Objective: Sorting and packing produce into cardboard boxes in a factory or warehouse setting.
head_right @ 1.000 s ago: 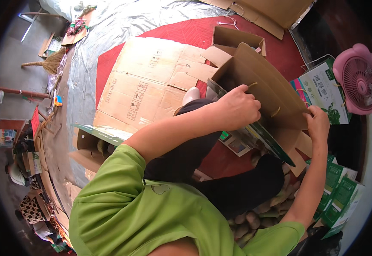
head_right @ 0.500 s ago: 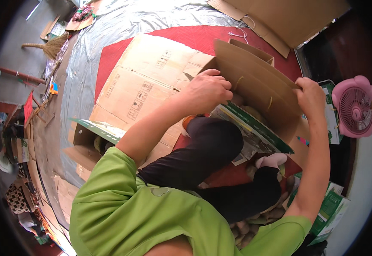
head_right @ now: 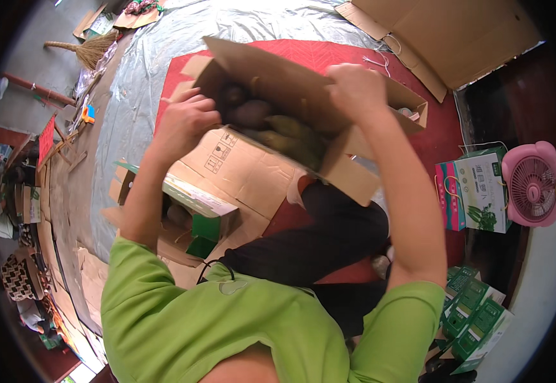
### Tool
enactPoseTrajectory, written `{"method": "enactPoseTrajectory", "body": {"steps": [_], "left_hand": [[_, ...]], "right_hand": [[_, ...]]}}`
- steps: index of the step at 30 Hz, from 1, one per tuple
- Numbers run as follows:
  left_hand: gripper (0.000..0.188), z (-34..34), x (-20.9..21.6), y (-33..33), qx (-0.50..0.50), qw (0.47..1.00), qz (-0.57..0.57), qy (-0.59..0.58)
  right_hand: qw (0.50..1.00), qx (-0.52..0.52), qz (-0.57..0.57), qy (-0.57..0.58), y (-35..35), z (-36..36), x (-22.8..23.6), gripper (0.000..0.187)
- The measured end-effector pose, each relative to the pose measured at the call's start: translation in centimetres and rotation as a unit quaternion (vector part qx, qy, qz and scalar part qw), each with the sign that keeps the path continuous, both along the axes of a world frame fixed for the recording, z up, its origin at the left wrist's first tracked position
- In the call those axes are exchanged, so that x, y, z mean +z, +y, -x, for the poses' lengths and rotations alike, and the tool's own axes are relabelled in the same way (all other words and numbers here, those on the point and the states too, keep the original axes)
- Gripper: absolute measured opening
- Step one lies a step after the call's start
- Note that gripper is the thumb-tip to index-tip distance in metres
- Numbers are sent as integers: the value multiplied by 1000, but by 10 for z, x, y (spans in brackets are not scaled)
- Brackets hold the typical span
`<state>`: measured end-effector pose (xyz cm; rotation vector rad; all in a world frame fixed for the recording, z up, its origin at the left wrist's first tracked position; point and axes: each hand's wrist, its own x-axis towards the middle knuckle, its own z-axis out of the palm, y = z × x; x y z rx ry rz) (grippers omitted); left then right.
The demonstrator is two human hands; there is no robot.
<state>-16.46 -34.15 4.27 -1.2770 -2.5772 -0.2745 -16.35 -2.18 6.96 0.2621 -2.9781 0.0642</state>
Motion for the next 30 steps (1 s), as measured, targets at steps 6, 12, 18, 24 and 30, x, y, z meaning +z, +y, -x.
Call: {"method": "enactPoseTrajectory", "body": {"steps": [6,12,18,24,30], "left_hand": [[4,-5,-7,-100,98,993,55,26],[6,-28,-68,-192,169,970,174,-9],[14,-33,-85,-236,274,946,120,-122],[19,-44,-38,-133,176,974,-10,-141],[16,-46,-32,-48,31,989,-39,-138]], "right_hand": [[996,41,45,-73,-115,27,-36,18],[968,12,181,-174,-204,11,-123,19],[942,78,290,-150,-192,3,-93,14],[933,6,339,-119,-77,-21,-64,14],[891,-110,432,85,78,-115,-59,13]]}}
